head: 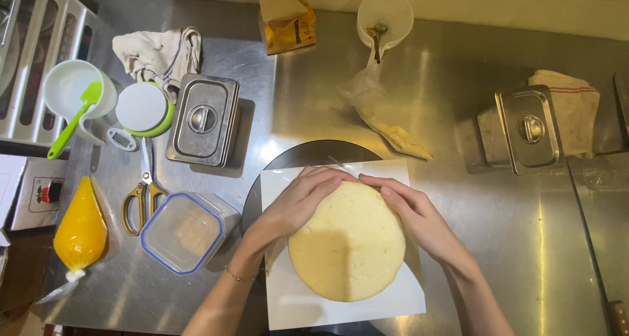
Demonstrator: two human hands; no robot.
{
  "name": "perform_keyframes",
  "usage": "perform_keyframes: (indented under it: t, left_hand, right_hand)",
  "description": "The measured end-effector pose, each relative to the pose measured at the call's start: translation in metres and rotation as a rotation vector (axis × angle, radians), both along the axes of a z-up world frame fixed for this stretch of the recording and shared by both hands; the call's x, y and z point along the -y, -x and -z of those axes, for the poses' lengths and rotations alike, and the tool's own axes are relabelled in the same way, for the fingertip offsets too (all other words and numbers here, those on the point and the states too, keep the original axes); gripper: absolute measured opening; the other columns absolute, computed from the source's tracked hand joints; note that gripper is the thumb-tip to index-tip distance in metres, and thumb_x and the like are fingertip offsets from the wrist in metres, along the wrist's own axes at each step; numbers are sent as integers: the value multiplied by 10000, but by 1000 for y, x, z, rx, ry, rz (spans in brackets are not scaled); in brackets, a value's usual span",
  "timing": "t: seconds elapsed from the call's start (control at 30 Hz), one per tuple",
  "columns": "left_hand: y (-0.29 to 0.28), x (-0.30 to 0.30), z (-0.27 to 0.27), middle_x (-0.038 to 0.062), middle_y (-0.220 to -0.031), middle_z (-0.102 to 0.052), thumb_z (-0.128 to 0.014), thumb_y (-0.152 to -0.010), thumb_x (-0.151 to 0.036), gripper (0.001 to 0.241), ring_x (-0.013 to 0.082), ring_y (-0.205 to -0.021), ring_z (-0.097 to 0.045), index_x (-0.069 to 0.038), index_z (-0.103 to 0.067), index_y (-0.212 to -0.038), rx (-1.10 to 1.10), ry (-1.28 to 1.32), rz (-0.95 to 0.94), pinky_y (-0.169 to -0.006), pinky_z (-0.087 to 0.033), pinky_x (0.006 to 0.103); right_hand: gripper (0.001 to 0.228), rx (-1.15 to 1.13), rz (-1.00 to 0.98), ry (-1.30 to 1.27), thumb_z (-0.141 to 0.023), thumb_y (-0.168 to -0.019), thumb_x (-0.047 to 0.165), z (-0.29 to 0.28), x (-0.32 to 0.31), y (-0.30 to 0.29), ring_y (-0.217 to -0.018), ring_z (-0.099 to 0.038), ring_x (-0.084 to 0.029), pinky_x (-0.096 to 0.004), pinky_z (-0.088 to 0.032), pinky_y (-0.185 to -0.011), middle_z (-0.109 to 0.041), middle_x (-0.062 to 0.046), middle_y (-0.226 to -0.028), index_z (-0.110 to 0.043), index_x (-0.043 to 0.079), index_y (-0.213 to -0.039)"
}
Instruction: Wrapping a plastic acetate collar around a cake and cutting it to size with scissors.
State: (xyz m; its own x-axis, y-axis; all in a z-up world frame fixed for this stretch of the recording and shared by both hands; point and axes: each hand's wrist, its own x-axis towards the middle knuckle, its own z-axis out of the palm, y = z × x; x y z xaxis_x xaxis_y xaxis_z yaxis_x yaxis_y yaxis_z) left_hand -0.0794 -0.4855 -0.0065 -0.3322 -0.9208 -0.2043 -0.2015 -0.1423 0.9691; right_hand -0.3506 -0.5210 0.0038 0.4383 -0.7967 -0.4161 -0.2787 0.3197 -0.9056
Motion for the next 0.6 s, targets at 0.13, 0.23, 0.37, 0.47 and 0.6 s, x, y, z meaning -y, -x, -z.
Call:
perform_keyframes:
  t: [0.13, 0.23, 0.37, 0.47, 0.6]
  left_hand:
    - [3, 4, 9, 208, -1482, -778, -336, -1241, -393, 549, 423, -1474, -637, -130, -747, -1492, -82, -52, -16, -1331, -391, 577]
    - [-1, 0, 4, 277, -1369, -785, -451, -1202, -409, 499, 448, -1361, -701, -95, -731, -1471, -30, -77, -80, -1249, -462, 616]
    - [-2, -4, 10, 213, -1368, -802, -394, -1225, -406, 500, 388, -1382, -699, -143, -781, -1403, -68, -59, -108, -1261, -468, 553]
    - [-6, -18, -7, 146, -1447, -813, -330, -1183, -493, 628, 379, -1451, -651, -183, -751, -1531, -53, -113, -139, -1305, -407, 547]
    - [-3, -38, 14, 181, -1614, -710, -367, -1149, -503, 640, 404, -1533, -603, -166, -712, -1569, -110, -198, -248, -1321, -387, 573]
  right_hand:
    - [575, 57, 11, -42, -390, -1202, 263, 15, -1, 1, -1486, -694, -392, -621, -573, -1195, -765, -263, -1579, -722, 28, -1608]
    - [639, 170, 60, -94, -318, -1213, 304, 37, -2, 11, -1504, -675, -442, -636, -554, -1209, -724, -319, -1590, -658, -34, -1636]
    - [630, 152, 7, -67, -321, -1207, 285, 42, 2, 15, -1502, -680, -434, -623, -571, -1195, -724, -308, -1601, -668, -30, -1627]
    - [642, 110, -77, -36, -311, -1204, 298, 26, 4, 10, -1500, -679, -484, -658, -577, -1181, -716, -347, -1597, -664, -37, -1624]
    - [659, 109, -116, -45, -302, -1203, 309, 20, 8, 7, -1517, -655, -502, -668, -557, -1194, -697, -354, -1622, -662, -41, -1628]
